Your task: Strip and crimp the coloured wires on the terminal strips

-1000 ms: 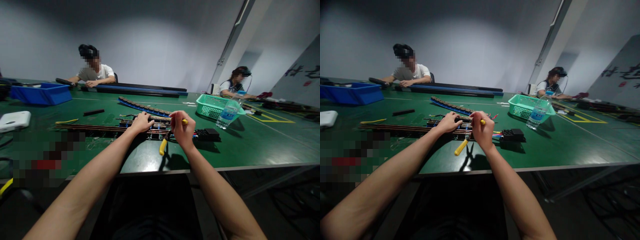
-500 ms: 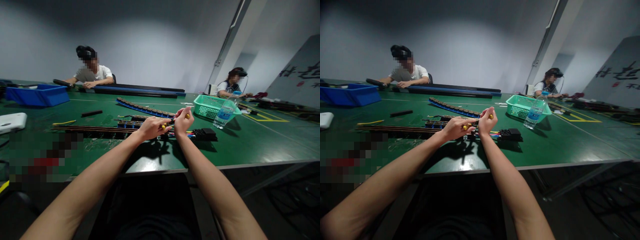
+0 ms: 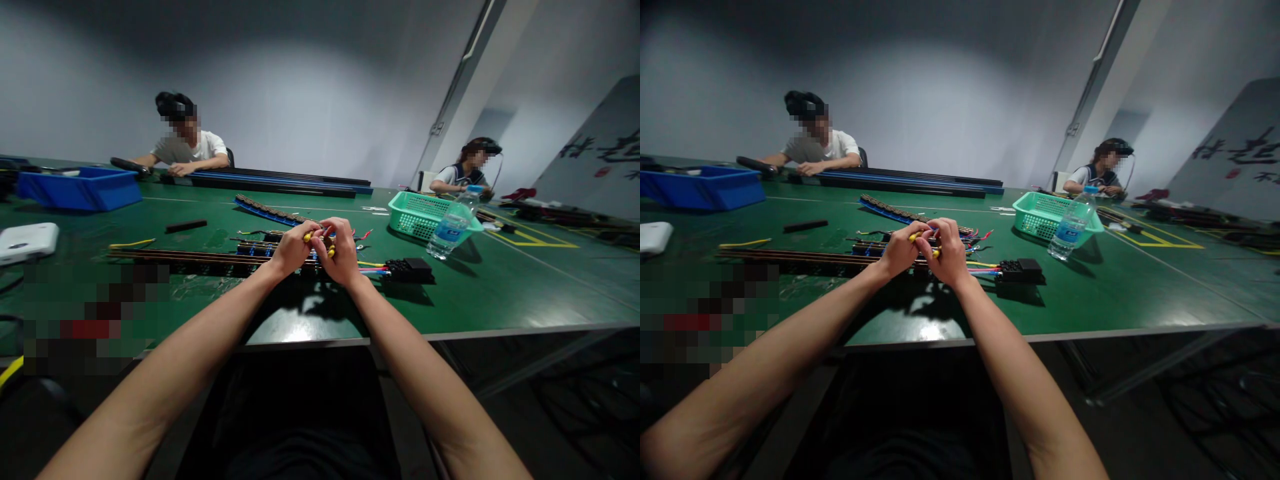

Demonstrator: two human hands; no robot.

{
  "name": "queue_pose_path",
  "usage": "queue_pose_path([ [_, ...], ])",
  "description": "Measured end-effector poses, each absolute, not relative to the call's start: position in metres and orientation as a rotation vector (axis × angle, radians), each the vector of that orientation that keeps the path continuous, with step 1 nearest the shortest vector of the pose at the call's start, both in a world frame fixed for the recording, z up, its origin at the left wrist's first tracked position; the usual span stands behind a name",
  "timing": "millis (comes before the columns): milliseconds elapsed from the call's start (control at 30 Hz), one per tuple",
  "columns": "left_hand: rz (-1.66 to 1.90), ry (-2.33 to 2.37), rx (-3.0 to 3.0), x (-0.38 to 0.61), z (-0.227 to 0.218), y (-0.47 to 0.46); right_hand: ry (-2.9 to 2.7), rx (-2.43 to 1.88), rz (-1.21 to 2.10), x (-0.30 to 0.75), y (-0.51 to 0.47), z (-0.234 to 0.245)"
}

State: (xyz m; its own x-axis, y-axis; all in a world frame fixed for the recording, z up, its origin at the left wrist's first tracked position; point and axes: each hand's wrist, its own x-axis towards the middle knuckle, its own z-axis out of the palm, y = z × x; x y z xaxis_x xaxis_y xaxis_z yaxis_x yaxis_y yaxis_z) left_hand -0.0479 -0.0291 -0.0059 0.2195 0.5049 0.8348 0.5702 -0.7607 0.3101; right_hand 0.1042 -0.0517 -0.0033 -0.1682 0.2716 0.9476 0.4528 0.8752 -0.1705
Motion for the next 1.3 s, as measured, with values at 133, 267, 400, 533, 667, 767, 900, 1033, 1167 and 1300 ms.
queue_pose_path([
  [133,-1.715,-1.070,-2.339,-0.049,-0.002,-0.031,-1.827,-0.539,-0.146,0.106,-0.053,-0.001],
  [267,-1.620,-1.053,-2.457,-0.053,0.000,-0.034,-1.929,-0.540,-0.154,0.106,-0.051,-0.001],
  [400,-1.467,-0.997,-2.615,-0.055,-0.001,-0.034,-1.955,-0.606,-0.146,0.108,-0.051,-0.003],
  [533,-1.392,-0.975,-2.661,-0.054,-0.002,-0.033,-1.956,-0.747,-0.206,0.109,-0.055,-0.004],
  [667,-1.467,-0.973,-2.619,-0.050,-0.003,-0.034,-1.842,-0.772,-0.242,0.106,-0.059,-0.003],
  [767,-1.509,-0.950,-2.604,-0.045,-0.007,-0.035,-1.749,-0.751,-0.219,0.106,-0.058,-0.003],
  [900,-1.573,-0.845,-2.673,-0.039,-0.010,-0.036,-1.703,-0.759,-0.083,0.110,-0.054,0.000],
  [1033,-1.680,-0.897,-2.571,-0.044,-0.004,-0.032,-1.458,-0.798,0.174,0.121,-0.050,0.006],
  [1167,-1.249,-1.330,-2.488,-0.058,-0.002,-0.025,-1.292,-0.701,0.320,0.141,-0.053,0.012],
  [1300,-0.805,-1.682,-2.442,-0.068,-0.007,-0.021,-1.248,-0.657,0.302,0.157,-0.063,0.014],
])
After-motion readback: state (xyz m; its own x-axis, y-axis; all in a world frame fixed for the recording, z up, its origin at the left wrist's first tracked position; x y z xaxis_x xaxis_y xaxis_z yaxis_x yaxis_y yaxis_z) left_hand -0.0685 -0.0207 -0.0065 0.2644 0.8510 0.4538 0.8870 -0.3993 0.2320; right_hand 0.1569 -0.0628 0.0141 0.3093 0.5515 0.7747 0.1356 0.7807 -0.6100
